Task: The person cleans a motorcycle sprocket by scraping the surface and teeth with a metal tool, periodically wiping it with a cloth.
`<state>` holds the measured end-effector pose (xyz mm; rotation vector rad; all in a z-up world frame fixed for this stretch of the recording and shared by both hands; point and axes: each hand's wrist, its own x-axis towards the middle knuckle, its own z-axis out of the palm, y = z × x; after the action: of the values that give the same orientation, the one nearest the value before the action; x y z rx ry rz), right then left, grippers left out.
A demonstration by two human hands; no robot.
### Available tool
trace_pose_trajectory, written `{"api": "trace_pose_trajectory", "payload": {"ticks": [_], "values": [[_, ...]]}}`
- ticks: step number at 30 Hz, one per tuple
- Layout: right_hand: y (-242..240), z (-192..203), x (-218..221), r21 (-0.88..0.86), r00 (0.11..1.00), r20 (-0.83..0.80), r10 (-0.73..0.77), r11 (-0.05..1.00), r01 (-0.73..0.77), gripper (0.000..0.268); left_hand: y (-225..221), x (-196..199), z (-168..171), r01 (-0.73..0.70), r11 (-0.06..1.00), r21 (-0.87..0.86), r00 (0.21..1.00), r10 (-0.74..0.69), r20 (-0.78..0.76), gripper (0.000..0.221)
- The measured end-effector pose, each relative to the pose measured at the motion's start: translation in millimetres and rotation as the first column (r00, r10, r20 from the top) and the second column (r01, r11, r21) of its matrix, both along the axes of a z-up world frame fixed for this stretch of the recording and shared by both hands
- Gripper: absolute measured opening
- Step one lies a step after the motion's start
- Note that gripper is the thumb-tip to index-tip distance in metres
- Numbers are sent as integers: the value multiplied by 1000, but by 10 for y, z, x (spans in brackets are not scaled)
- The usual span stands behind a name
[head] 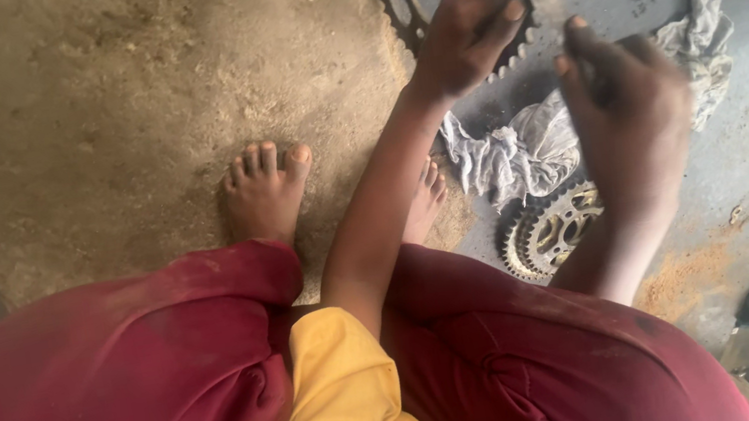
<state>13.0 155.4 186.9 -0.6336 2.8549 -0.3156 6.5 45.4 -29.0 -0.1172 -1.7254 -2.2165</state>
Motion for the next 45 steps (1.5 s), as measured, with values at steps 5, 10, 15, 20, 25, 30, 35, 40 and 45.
{"api": "trace_pose_trajectory", "payload": {"ticks": [5, 10, 15, 20, 25, 30, 35, 40, 45], "values": [[22, -733, 84, -222, 963, -269, 33, 970, -95, 24, -4, -63, 53, -8, 971, 241, 999, 21, -50, 48], [-67, -728, 338, -451, 955, -125, -269, 873, 187, 33, 71, -15, 45, -162, 984, -69, 987, 161, -23, 46], [-139, -220, 274, -171, 975, -155, -158, 977, 131, 34, -25, 33, 164, -122, 992, -14, 992, 122, -18, 51], [-187, -20, 161, -20, 991, -125, -38, 999, 35, 19, -1, 73, 137, -132, 991, -32, 991, 132, 10, 53], [-10, 203, -86, 79, 998, 31, 48, 996, -50, 15, 109, 134, 13, -110, 987, -113, 994, 111, 5, 55], [89, -294, -74, -22, 989, -111, 98, 995, -101, 16, 158, 17, -124, -189, 981, -48, 982, 190, 7, 58], [52, -423, -60, -112, 956, -279, 87, 986, -122, 23, 148, 71, -92, -226, 950, -217, 974, 226, -22, 61], [-176, 113, -151, 21, 990, -110, 87, 996, -86, 14, 243, 33, -100, -121, 970, -212, 988, 137, 65, 62], [-492, 543, -244, 118, 984, -102, 143, 984, -131, 8, 162, 72, -38, -149, 976, -160, 988, 153, 10, 63]]}}
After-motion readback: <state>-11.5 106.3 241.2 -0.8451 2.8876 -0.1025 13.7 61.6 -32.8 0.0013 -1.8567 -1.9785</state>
